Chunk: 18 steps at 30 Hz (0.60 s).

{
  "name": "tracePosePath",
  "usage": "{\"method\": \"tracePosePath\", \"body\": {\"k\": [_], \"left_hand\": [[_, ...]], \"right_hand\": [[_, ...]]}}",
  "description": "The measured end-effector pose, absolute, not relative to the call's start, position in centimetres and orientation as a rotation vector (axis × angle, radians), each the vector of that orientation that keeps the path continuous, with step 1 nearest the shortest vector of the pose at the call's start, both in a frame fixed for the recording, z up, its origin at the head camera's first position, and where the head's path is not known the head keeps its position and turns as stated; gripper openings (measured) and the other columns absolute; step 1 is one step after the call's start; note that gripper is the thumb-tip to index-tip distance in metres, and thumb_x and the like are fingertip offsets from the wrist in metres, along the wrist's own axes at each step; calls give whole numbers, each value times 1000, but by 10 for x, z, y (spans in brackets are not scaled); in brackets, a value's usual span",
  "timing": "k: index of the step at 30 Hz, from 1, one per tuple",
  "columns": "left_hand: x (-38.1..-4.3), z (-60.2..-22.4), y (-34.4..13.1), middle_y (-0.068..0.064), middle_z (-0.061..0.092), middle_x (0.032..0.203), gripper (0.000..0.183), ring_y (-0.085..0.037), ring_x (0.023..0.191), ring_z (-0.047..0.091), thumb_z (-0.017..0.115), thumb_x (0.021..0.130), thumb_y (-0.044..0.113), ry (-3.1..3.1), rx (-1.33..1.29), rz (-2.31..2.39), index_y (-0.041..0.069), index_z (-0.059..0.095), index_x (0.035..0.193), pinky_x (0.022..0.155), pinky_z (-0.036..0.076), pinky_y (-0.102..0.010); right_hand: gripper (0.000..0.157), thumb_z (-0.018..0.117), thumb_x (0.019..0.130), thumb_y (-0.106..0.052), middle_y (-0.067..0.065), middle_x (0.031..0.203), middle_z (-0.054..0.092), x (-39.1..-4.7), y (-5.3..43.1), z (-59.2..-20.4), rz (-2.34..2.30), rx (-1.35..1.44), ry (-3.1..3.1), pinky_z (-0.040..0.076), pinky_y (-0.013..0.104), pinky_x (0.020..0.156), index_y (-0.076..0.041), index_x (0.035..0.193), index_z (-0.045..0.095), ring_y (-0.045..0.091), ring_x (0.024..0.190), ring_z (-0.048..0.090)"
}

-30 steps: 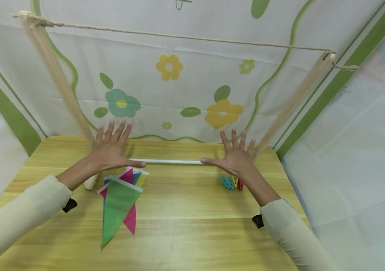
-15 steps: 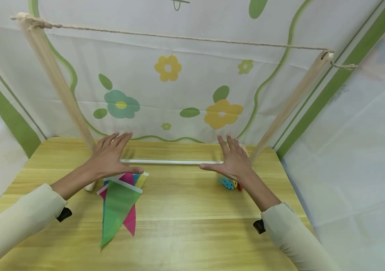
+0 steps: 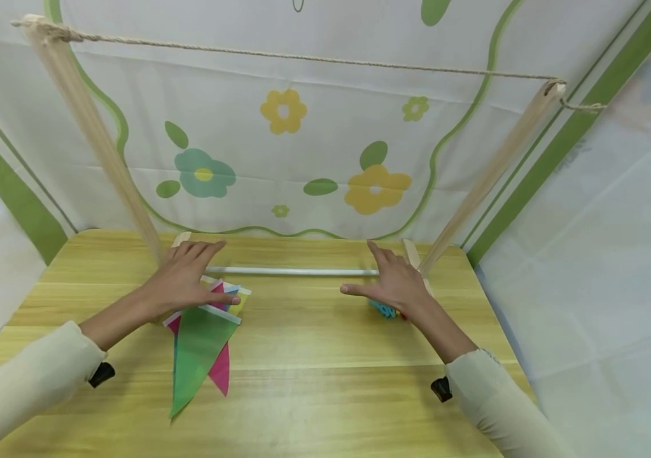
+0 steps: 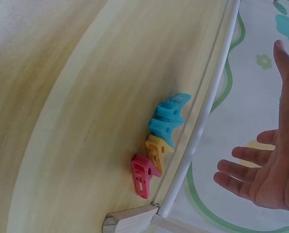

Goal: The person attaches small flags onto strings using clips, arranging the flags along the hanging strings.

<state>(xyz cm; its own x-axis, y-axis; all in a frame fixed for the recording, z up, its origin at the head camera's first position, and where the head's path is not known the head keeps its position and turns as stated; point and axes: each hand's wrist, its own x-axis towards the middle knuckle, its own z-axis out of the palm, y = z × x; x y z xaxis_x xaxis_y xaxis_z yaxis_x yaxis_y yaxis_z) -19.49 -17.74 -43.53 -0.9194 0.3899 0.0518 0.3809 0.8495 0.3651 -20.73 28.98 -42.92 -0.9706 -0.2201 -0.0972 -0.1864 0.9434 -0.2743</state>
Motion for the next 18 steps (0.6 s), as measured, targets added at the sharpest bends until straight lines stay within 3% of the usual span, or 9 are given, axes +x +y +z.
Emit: {"method": "tracePosePath", "body": {"k": [5, 9, 18], "left_hand": [[-190, -440, -180, -26, 55, 166, 132, -52, 149, 47, 82, 80, 88, 3007, 635, 558, 7, 37, 175, 116, 41, -70], [-187, -445, -182, -26, 59, 162, 134, -52, 143, 52, 82, 79, 89, 3001, 633, 546, 6, 37, 175, 113, 43, -69], [-179, -454, -189, -21, 67, 149, 117, -47, 135, 57, 86, 79, 85, 2984, 630, 532, 7, 58, 161, 110, 47, -65]], "right_hand": [[130, 67, 87, -96, 34, 176, 40, -203, 292, -433, -408, -310, 2952, 51, 85, 108, -26, 184, 14, 61, 146, 58], [130, 70, 87, -94, 33, 169, 51, -200, 294, -439, -429, -315, 2945, 54, 83, 106, -24, 183, 17, 59, 146, 60], [112, 71, 90, -89, 29, 158, 62, -196, 298, -450, -379, -300, 2931, 61, 74, 100, -7, 165, 53, 52, 136, 66]]}}
